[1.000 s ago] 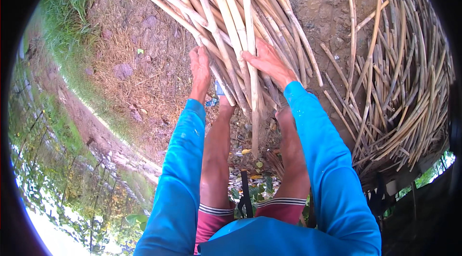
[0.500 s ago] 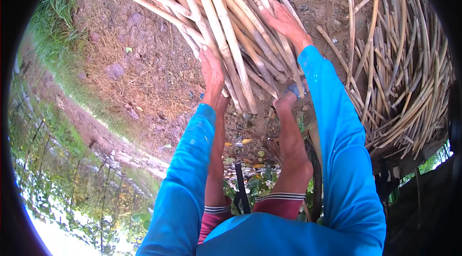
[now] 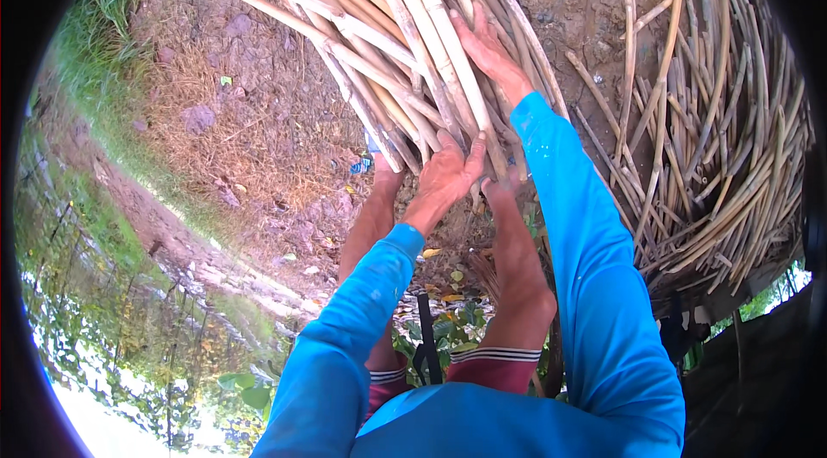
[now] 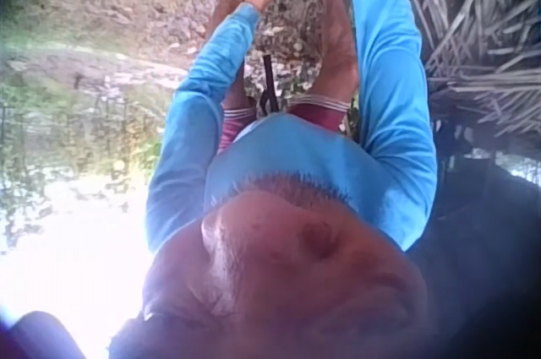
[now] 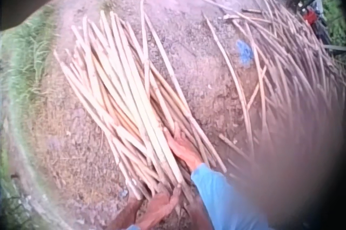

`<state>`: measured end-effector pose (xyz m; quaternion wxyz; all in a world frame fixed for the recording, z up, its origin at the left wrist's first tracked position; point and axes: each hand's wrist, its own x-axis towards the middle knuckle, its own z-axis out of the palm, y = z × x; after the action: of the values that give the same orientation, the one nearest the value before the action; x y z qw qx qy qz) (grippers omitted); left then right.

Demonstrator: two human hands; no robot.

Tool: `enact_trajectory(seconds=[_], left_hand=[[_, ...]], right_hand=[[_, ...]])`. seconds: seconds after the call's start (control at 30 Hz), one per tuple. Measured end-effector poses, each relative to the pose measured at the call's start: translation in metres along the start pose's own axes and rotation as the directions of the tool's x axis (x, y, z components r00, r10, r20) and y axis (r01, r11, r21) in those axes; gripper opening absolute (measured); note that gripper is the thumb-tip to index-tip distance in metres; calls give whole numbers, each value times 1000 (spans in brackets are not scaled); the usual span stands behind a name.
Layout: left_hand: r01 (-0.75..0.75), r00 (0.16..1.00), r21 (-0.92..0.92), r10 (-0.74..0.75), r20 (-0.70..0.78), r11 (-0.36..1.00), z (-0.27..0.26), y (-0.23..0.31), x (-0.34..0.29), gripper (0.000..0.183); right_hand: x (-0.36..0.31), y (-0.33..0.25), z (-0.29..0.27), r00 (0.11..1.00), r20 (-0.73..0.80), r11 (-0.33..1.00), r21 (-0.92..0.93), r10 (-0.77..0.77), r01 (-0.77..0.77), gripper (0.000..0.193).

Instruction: The person sorts bamboo sticks from a large pile, gathers them into bundles by hand, and arranges the sticks into a stack on the ground.

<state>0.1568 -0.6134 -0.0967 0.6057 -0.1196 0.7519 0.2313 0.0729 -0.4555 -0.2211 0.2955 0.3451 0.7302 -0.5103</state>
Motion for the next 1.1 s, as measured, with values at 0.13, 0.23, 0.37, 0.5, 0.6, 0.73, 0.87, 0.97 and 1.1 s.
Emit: enact_trajectory(seconds=[0.13,0.23,0.37,0.5,0.6,0.73,0.87,0.97,1.1], left_hand=[[-74,994,142,61,96,987,-18,2,9,86],[-103,995,171,101,25,980,-33,-2,10,77],[-103,984,28,106,-146,994,-40,-20,23,76],[-57,983,-280,5,-182,958,-21,-36,35,78],[-82,953,-398,-45,-301,914,-14,-63,50,72],[6,932,-505,-188,-309,863,-21,-62,57,58],[-206,910,-514,-30,-413,833,-27,-48,43,58],[-244,874,-234,109,-474,941,-25,-45,23,87],[-184,954,-269,105,-282,945,-14,-3,9,102]], right_hand=[[-9,-1,-5,997,-29,996,47,-74,75,106],[-13,2,-8,964,-173,979,4,-201,205,95],[-1,-8,-16,946,-225,970,6,-236,243,75],[23,-10,-33,855,-329,916,-145,-400,373,61],[37,-58,-10,779,-353,855,-190,-517,482,54],[67,-102,-2,873,-145,866,129,-465,483,62],[98,-138,-10,968,3,925,294,-251,240,91],[91,-152,10,953,-36,920,253,-301,300,94],[107,-150,2,954,-72,931,205,-292,301,102]])
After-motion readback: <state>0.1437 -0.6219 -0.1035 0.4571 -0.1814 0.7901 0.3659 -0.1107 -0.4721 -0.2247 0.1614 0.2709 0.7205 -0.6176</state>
